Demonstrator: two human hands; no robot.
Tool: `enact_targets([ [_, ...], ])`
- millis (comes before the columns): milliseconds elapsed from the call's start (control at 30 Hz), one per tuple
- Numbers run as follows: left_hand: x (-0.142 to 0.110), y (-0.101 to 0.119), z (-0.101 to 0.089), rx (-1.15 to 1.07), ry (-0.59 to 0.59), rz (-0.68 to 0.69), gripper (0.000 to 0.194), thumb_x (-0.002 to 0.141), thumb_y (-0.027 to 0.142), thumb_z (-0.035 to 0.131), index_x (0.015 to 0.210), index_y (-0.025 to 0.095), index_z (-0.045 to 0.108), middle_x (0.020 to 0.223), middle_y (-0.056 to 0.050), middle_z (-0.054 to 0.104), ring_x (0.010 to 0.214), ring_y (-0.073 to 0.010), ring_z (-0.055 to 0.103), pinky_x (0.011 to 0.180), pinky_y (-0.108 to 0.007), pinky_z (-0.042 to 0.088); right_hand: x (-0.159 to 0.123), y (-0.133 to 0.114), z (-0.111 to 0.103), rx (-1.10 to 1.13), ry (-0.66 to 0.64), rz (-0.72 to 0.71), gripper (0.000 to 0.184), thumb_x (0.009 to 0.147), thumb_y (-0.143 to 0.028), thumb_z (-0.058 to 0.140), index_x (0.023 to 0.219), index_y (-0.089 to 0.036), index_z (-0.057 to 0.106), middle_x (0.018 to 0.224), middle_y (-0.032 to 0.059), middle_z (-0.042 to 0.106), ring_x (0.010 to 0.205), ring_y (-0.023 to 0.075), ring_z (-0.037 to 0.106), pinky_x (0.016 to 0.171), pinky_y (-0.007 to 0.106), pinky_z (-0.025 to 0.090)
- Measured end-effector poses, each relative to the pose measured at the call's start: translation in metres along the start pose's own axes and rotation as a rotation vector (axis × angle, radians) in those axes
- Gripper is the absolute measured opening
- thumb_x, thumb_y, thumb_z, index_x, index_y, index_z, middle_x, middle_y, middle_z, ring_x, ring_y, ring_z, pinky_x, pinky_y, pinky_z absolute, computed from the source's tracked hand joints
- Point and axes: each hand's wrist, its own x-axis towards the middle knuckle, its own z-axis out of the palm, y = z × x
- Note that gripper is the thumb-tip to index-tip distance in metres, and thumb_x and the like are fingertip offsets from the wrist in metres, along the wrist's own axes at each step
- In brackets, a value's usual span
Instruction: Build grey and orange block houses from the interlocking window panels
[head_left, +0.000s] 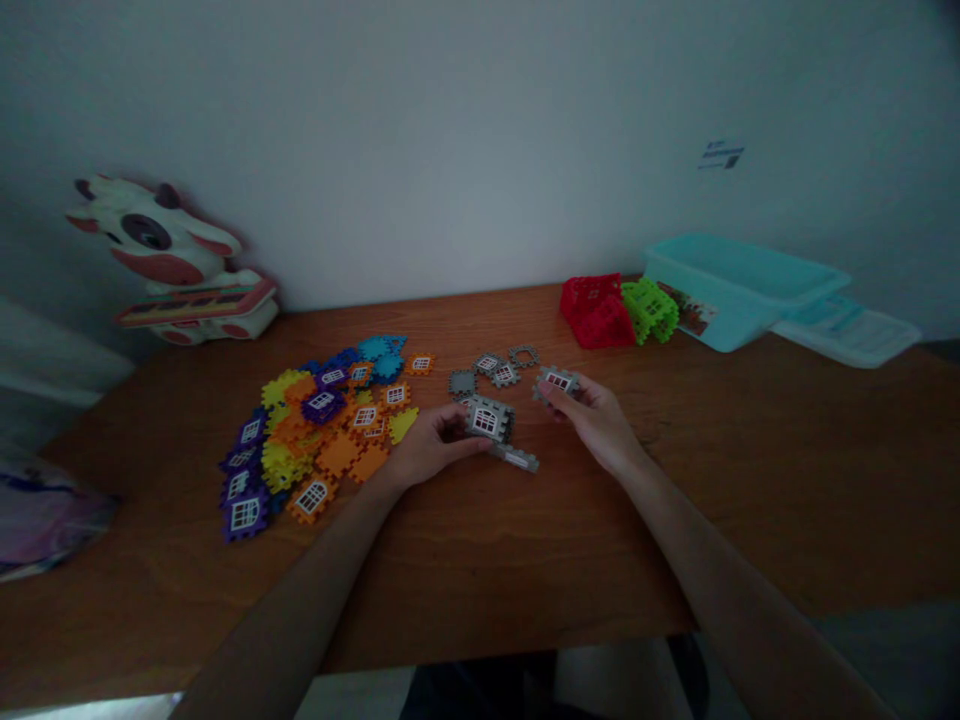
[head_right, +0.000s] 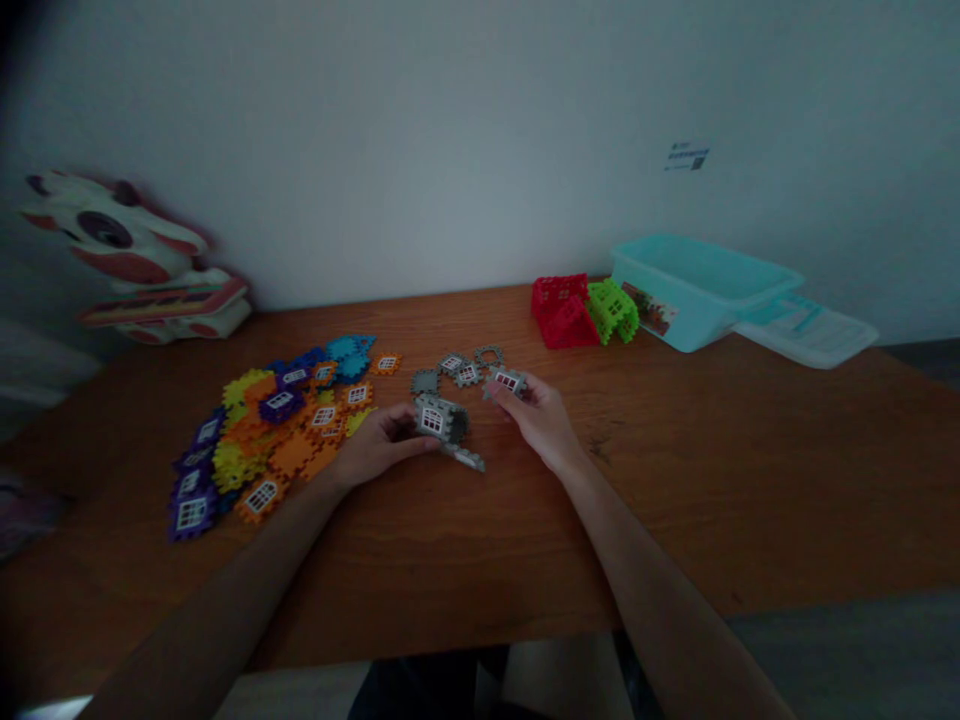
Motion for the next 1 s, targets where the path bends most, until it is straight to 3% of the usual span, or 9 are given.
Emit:
enact_targets([
  [167, -0.001, 0.002, 0.004, 0.098, 0.072, -0.017, 0.035, 0.076, 0.043, 0.081, 0.096, 0.016, 0.070, 0.096, -0.006, 0.076, 0.085, -0.0199, 0.069, 0.080, -0.033, 0.054, -0.001, 0.001, 0.001, -0.025, -0.087, -0.001, 0.040, 0.069, -0.056, 0.083, 0.086, -0.022, 0.072, 0.082, 0.0021, 0.070, 0.072, 0.0172, 0.064, 0.069, 0.033, 0.054],
  [433, -0.001, 0.007, 0.014, -0.037, 0.083, -0.019, 0.041, 0.076, 0.050, 0.080, 0.100, 0.018, 0.071, 0.103, -0.007, 0.077, 0.091, -0.0213, 0.071, 0.084, -0.035, 0.055, -0.005, -0.003, 0.002, -0.123, -0.185, -0.044, 0.035, 0.074, -0.055, 0.079, 0.089, -0.024, 0.074, 0.094, 0.0050, 0.077, 0.084, 0.0220, 0.069, 0.080, 0.038, 0.056],
  [767, -0.001, 0.003, 0.019, -0.072, 0.102, -0.036, 0.039, 0.077, 0.047, 0.081, 0.098, 0.017, 0.070, 0.098, -0.005, 0.076, 0.086, -0.0193, 0.069, 0.082, -0.034, 0.055, -0.012, -0.005, 0.006, -0.119, -0.315, -0.044, 0.032, 0.077, -0.047, 0.079, 0.099, -0.025, 0.072, 0.097, 0.0034, 0.077, 0.083, 0.0205, 0.071, 0.078, 0.037, 0.058],
  [1000, -0.001, 0.003, 0.022, -0.079, 0.109, -0.029, 0.038, 0.076, 0.049, 0.081, 0.099, 0.018, 0.072, 0.100, -0.005, 0.078, 0.089, -0.0212, 0.071, 0.085, -0.037, 0.056, -0.014, -0.005, 0.011, -0.161, -0.328, -0.050, 0.032, 0.079, -0.051, 0.074, 0.096, -0.024, 0.073, 0.093, 0.0034, 0.077, 0.081, 0.0207, 0.070, 0.074, 0.035, 0.057],
])
